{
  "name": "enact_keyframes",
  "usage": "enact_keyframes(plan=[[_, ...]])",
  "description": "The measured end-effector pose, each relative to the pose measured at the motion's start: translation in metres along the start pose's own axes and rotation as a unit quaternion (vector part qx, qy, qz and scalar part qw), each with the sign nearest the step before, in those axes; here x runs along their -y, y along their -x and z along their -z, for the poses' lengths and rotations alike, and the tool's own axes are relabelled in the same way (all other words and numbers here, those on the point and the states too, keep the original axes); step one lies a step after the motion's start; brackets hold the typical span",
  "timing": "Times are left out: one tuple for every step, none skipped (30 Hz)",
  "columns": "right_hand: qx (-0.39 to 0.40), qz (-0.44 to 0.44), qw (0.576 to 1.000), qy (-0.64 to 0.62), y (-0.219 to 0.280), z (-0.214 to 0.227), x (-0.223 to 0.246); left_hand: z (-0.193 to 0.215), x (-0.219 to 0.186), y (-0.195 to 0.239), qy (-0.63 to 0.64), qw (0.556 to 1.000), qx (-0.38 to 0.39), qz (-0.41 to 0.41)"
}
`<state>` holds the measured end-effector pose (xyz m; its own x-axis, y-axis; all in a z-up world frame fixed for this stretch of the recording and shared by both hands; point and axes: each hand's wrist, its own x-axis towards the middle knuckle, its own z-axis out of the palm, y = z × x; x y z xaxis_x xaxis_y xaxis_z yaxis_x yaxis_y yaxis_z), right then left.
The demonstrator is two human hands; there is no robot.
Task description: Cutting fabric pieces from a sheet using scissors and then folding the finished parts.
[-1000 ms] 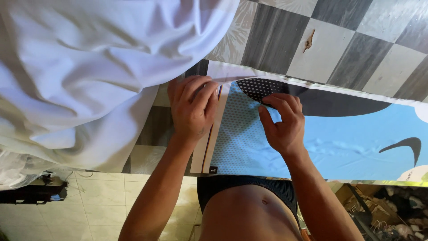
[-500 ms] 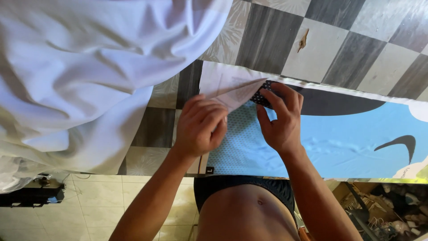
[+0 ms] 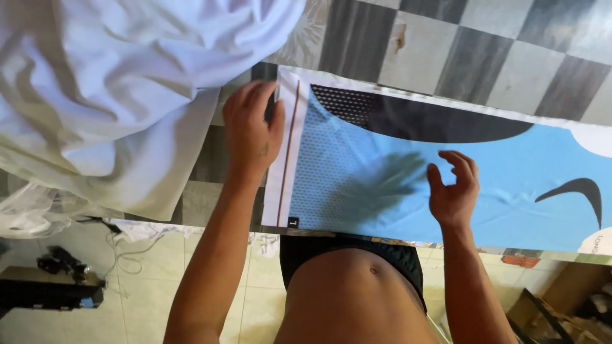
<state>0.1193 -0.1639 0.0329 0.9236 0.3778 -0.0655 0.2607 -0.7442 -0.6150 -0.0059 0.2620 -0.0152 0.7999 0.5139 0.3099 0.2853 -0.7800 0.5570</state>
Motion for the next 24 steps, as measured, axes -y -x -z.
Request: enact_keyframes(plan=[[-0.011, 0.000, 1.000, 0.002, 0.013, 0.005, -0.025, 0.013, 0.000, 0.017, 0.006, 1.000, -0.004, -0.009], [-0.035, -0.025, 0.999, 0.002, 0.025, 0.012, -0.053, 0.022, -0.001, 0.033, -0.016, 1.000, 0.008, -0.020], [-0.073, -0.058, 0.995, 0.019, 0.043, 0.038, -0.083, 0.014, -0.010, 0.046, -0.014, 0.999, 0.022, -0.037], [-0.099, -0.066, 0.992, 0.039, 0.048, 0.046, -0.105, 0.028, -0.013, 0.055, 0.016, 0.998, 0.019, -0.053], [-0.110, -0.132, 0.984, 0.035, 0.062, 0.061, -0.130, 0.038, -0.019, 0.064, -0.052, 0.995, 0.047, -0.066], [-0.124, -0.197, 0.972, 0.026, 0.074, 0.077, -0.158, 0.047, -0.027, 0.071, -0.120, 0.987, 0.071, -0.079], [-0.148, -0.213, 0.965, 0.042, 0.078, 0.093, -0.179, 0.047, -0.030, 0.074, -0.093, 0.988, 0.075, -0.098], [-0.164, -0.243, 0.955, 0.042, 0.083, 0.109, -0.201, 0.045, -0.029, 0.076, -0.123, 0.983, 0.076, -0.109], [-0.174, -0.270, 0.946, 0.035, 0.088, 0.117, -0.222, 0.051, -0.024, 0.082, -0.163, 0.977, 0.074, -0.117], [-0.191, -0.281, 0.939, 0.044, 0.098, 0.145, -0.238, 0.037, -0.029, 0.089, -0.145, 0.978, 0.077, -0.132], [-0.189, -0.273, 0.942, 0.050, 0.089, 0.159, -0.256, 0.034, -0.030, 0.095, -0.144, 0.982, 0.071, -0.105], [-0.187, -0.265, 0.944, 0.057, 0.080, 0.173, -0.273, 0.031, -0.031, 0.101, -0.142, 0.985, 0.063, -0.077], [-0.193, -0.260, 0.945, 0.049, 0.070, 0.190, -0.299, 0.029, -0.040, 0.103, -0.146, 0.984, 0.054, -0.083], [-0.206, -0.254, 0.943, 0.055, 0.060, 0.208, -0.327, 0.025, -0.051, 0.106, -0.180, 0.979, 0.078, -0.047], [-0.219, -0.257, 0.939, 0.063, 0.061, 0.228, -0.356, 0.020, -0.062, 0.110, -0.211, 0.971, 0.107, -0.015], [-0.226, -0.259, 0.937, 0.057, 0.053, 0.248, -0.383, 0.011, -0.074, 0.117, -0.213, 0.971, 0.105, -0.024], [-0.253, -0.282, 0.925, 0.037, 0.050, 0.266, -0.411, 0.005, -0.087, 0.125, -0.159, 0.983, 0.094, -0.007], [-0.280, -0.304, 0.910, 0.018, 0.045, 0.285, -0.440, -0.001, -0.100, 0.133, -0.105, 0.991, 0.084, 0.010], [-0.284, -0.310, 0.907, 0.009, 0.047, 0.300, -0.462, -0.009, -0.135, 0.136, -0.110, 0.990, 0.084, 0.000], [-0.285, -0.298, 0.911, 0.018, 0.048, 0.314, -0.484, -0.018, -0.169, 0.139, -0.185, 0.978, 0.088, 0.028], [-0.279, -0.296, 0.913, 0.029, 0.064, 0.322, -0.501, -0.016, -0.201, 0.146, -0.262, 0.958, 0.100, 0.054], [-0.277, -0.311, 0.909, 0.021, 0.067, 0.323, -0.517, -0.034, -0.206, 0.146, -0.271, 0.955, 0.110, 0.043], [-0.254, -0.283, 0.925, 0.003, 0.079, 0.331, -0.532, -0.049, -0.214, 0.155, -0.231, 0.969, 0.092, -0.012], [-0.231, -0.254, 0.939, -0.017, 0.090, 0.338, -0.544, -0.062, -0.220, 0.164, -0.188, 0.977, 0.075, -0.065]])
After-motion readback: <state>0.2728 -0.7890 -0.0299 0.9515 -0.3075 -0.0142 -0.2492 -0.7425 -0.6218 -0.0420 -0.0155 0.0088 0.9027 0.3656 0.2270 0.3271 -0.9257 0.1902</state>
